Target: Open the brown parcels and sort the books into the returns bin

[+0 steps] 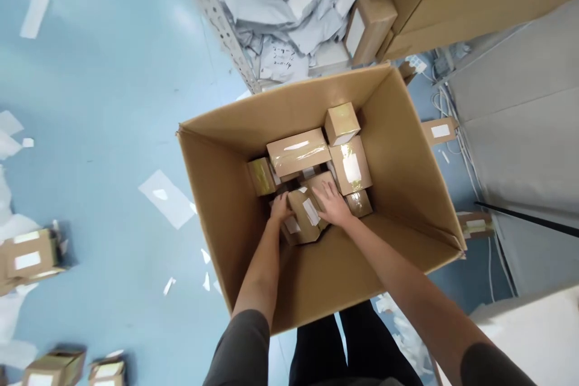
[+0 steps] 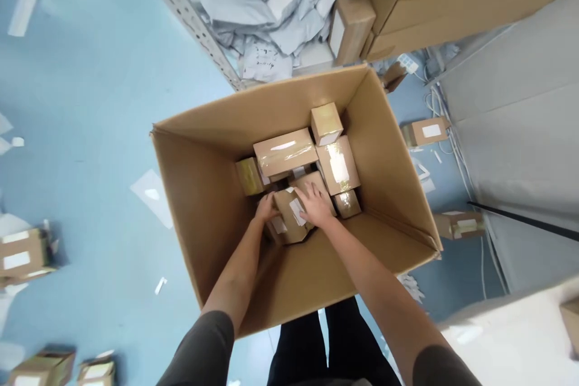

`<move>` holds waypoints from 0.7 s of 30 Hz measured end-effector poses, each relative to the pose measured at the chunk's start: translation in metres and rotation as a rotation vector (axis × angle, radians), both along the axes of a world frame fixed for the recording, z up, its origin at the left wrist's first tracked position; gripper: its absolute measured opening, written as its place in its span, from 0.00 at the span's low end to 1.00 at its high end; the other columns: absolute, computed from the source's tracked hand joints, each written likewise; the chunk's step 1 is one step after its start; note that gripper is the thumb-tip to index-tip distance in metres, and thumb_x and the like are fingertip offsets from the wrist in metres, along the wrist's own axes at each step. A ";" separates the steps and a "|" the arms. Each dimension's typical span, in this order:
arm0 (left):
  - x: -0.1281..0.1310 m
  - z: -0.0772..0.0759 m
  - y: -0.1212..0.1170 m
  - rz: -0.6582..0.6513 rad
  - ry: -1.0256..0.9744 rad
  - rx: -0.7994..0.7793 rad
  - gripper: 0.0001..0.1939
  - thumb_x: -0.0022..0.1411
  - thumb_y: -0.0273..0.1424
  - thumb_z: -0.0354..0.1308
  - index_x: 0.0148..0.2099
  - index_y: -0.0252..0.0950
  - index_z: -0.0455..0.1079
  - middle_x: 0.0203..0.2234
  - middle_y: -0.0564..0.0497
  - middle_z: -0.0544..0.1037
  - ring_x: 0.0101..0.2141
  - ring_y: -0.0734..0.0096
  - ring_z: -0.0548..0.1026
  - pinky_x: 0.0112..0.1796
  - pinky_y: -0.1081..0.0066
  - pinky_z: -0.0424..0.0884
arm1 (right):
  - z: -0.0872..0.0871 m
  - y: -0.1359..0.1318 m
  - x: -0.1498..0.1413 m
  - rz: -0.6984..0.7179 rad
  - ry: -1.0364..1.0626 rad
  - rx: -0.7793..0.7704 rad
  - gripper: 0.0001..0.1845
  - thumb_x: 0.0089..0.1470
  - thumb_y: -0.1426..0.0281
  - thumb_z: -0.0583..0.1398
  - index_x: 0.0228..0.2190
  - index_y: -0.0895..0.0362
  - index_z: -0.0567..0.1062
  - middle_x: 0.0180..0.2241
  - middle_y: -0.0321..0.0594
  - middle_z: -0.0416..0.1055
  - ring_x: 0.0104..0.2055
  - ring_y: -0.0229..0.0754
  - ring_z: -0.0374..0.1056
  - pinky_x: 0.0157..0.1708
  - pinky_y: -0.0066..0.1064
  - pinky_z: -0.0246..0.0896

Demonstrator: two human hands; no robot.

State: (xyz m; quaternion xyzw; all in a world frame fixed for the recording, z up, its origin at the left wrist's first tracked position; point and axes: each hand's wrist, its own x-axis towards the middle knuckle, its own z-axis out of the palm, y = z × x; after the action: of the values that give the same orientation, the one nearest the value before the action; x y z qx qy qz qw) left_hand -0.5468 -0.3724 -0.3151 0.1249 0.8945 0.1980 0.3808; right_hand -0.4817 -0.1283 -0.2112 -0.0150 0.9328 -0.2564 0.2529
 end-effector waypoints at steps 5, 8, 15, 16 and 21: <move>0.039 0.028 0.021 -0.082 0.169 -0.022 0.38 0.55 0.32 0.70 0.66 0.44 0.64 0.58 0.41 0.70 0.59 0.46 0.65 0.56 0.53 0.62 | -0.040 0.008 0.005 -0.033 -0.208 -0.066 0.67 0.44 0.54 0.74 0.74 0.45 0.43 0.76 0.47 0.27 0.76 0.67 0.31 0.69 0.58 0.41; 0.042 0.058 0.016 -0.193 0.243 0.036 0.30 0.60 0.31 0.64 0.65 0.41 0.67 0.53 0.40 0.74 0.56 0.46 0.66 0.55 0.52 0.62 | -0.051 0.012 0.005 -0.052 -0.330 -0.121 0.77 0.35 0.49 0.76 0.74 0.45 0.39 0.76 0.49 0.25 0.76 0.69 0.29 0.69 0.58 0.41; 0.065 0.094 -0.006 -0.275 0.227 0.136 0.29 0.62 0.21 0.54 0.65 0.40 0.69 0.52 0.41 0.77 0.53 0.51 0.71 0.53 0.55 0.67 | -0.063 -0.013 -0.021 0.026 -0.432 -0.205 0.88 0.22 0.47 0.79 0.74 0.46 0.38 0.75 0.53 0.21 0.75 0.73 0.24 0.69 0.62 0.37; 0.067 0.096 -0.010 -0.283 0.204 0.163 0.29 0.62 0.22 0.55 0.64 0.40 0.70 0.52 0.42 0.77 0.53 0.52 0.71 0.54 0.56 0.67 | -0.063 -0.018 -0.021 0.060 -0.450 -0.213 0.87 0.21 0.48 0.79 0.74 0.46 0.39 0.76 0.53 0.21 0.75 0.73 0.26 0.69 0.61 0.38; 0.050 0.095 -0.034 -0.197 0.026 0.192 0.29 0.58 0.33 0.66 0.62 0.42 0.72 0.53 0.44 0.77 0.56 0.53 0.72 0.57 0.60 0.68 | -0.056 -0.035 0.001 0.090 -0.389 -0.234 0.74 0.31 0.57 0.79 0.73 0.46 0.50 0.76 0.52 0.31 0.74 0.69 0.40 0.69 0.53 0.48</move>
State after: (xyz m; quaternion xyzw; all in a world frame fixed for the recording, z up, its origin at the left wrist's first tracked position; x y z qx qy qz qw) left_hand -0.4970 -0.4061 -0.2202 0.2505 0.8596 0.2429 0.3732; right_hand -0.4811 -0.1636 -0.2670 -0.0361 0.8287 -0.3493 0.4359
